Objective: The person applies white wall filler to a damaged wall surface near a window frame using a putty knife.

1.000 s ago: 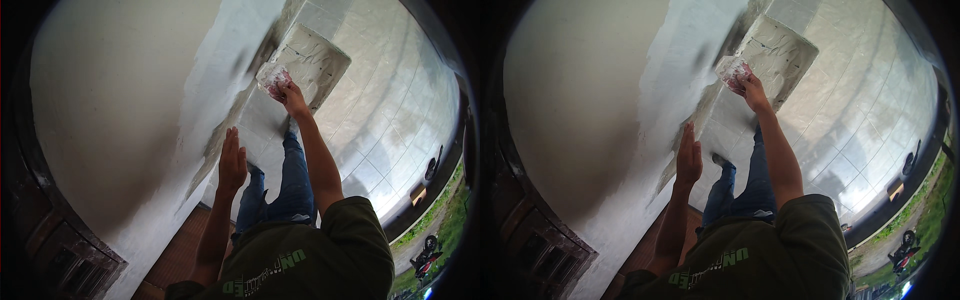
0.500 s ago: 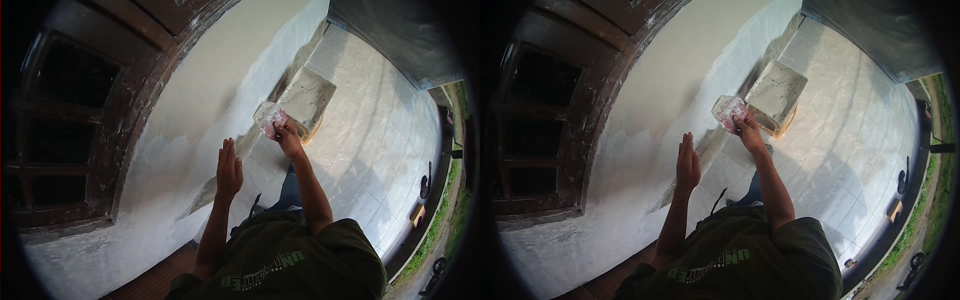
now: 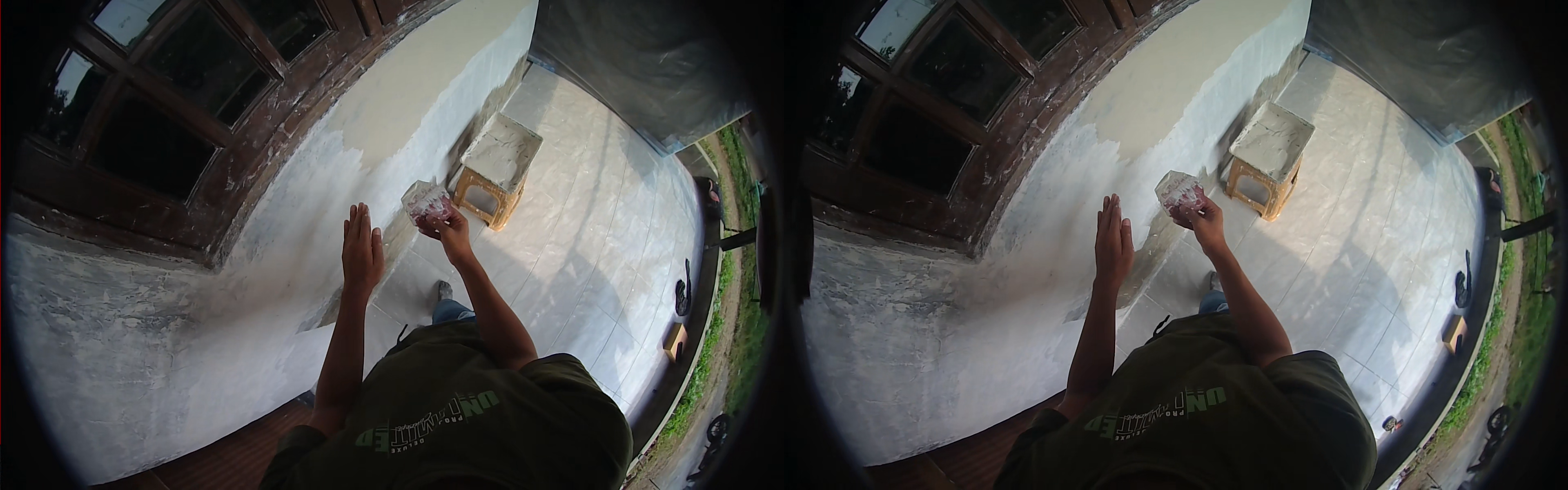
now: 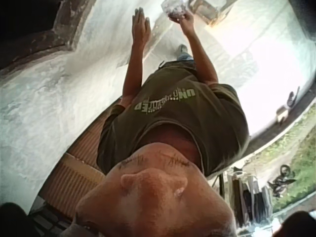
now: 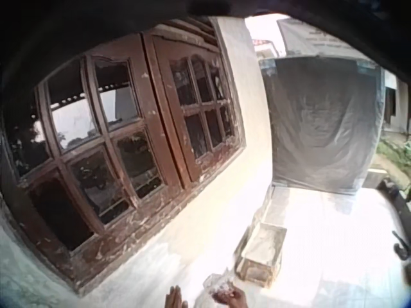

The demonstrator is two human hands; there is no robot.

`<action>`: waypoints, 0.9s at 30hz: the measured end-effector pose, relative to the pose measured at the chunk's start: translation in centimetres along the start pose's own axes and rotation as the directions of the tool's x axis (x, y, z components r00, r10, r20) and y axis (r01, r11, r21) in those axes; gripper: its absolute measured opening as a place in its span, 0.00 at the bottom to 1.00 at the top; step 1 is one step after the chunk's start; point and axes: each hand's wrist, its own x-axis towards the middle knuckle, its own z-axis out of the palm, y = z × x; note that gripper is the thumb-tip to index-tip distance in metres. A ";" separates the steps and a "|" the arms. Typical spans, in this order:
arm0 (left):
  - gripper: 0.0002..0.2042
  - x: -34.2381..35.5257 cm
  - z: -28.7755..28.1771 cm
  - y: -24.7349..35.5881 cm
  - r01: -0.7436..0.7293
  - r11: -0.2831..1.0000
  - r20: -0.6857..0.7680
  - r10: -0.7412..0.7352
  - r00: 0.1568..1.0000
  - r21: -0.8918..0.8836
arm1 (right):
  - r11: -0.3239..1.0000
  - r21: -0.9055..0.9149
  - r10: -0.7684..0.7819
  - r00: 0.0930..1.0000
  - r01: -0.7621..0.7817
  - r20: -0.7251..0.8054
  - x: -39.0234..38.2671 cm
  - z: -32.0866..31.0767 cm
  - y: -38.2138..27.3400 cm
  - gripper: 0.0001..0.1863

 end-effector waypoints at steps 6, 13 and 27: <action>0.22 2.1 -0.2 -2.7 -0.087 0.991 0.053 0.082 0.995 0.100 | 0.976 -0.148 -0.179 0.975 0.159 -0.133 3.8 1.1 5.2 0.09; 0.23 5.2 -0.7 -5.5 -0.159 0.962 0.181 0.120 0.976 0.222 | 0.625 -0.738 -0.535 0.828 0.255 -0.166 10.5 4.4 7.7 0.13; 0.27 6.4 -1.1 -8.7 -0.189 0.936 0.321 0.089 0.943 0.298 | 0.685 -0.697 -0.494 0.838 0.211 -0.231 9.0 8.9 13.0 0.18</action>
